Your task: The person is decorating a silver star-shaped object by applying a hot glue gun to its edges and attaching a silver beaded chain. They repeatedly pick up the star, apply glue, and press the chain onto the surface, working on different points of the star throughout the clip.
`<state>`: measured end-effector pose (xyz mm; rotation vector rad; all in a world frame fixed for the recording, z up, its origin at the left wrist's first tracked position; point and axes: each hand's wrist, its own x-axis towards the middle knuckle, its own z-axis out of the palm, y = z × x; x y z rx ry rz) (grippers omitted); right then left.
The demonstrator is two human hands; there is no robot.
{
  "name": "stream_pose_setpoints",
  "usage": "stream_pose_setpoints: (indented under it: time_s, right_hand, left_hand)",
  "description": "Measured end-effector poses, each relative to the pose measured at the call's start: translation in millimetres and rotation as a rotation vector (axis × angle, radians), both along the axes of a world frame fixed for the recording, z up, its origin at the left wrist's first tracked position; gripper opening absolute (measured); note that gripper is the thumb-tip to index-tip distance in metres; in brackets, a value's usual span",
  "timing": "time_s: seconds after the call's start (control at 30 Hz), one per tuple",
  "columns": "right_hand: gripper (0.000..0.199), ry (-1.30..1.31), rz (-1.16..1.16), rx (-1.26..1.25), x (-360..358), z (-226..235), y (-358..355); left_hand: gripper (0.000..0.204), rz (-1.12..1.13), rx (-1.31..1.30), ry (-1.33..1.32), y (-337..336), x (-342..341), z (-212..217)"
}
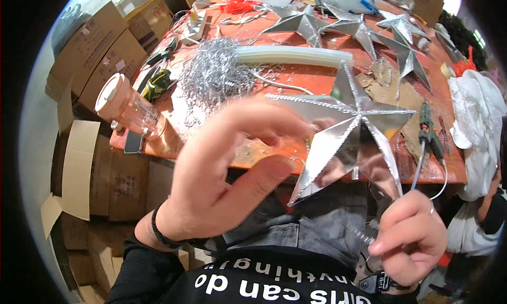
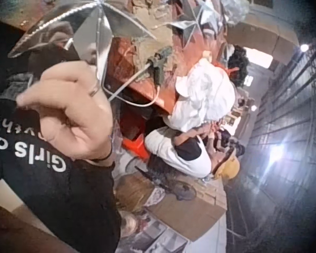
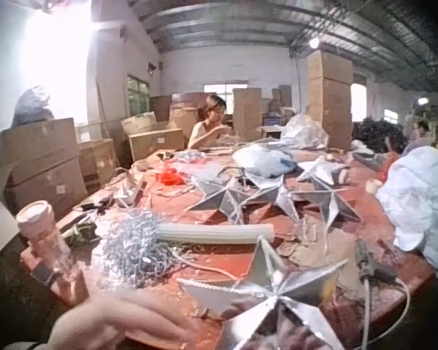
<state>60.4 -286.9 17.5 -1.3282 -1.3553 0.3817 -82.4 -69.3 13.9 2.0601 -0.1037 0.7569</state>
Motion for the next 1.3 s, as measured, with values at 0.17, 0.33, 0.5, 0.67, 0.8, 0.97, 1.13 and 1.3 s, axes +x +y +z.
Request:
stream_pose_setpoints:
  time_s: [0.17,0.33,0.5,0.67,0.8,0.97,1.13,1.3]
  right_hand:
    - [0.016,-0.101,-0.083,0.081,4.9,22.1,0.7]
    - [0.02,0.063,-0.367,0.017,7.1,28.8,-14.4]
    - [0.02,0.451,-0.469,-0.028,13.6,29.0,-31.3]
    - [0.019,0.195,-0.591,-0.034,35.5,11.0,-43.0]
    - [0.029,0.141,-0.725,-0.083,47.4,1.7,-52.5]
    - [0.028,0.211,-0.754,-0.087,54.3,-5.5,-49.5]
    - [0.023,0.263,-0.726,-0.071,61.2,-8.4,-54.3]
    - [0.02,0.293,-0.693,-0.081,62.0,-8.7,-54.6]
  left_hand:
    - [0.042,-0.529,-0.106,0.263,-20.9,33.8,16.6]
    - [0.023,-0.7,-0.357,0.595,-27.1,55.8,27.5]
    - [0.028,-0.642,-0.382,0.587,-2.4,66.7,23.7]
    - [0.011,-0.278,0.378,0.031,4.5,76.5,-2.8]
    - [0.012,-0.111,0.195,-0.02,-14.5,68.5,-22.0]
    - [0.008,-0.191,-0.049,-0.001,-22.5,73.2,-34.1]
    - [0.015,-0.206,-0.181,-0.013,-23.8,77.6,-37.1]
    - [0.016,-0.163,-0.225,0.005,-20.8,77.4,-30.7]
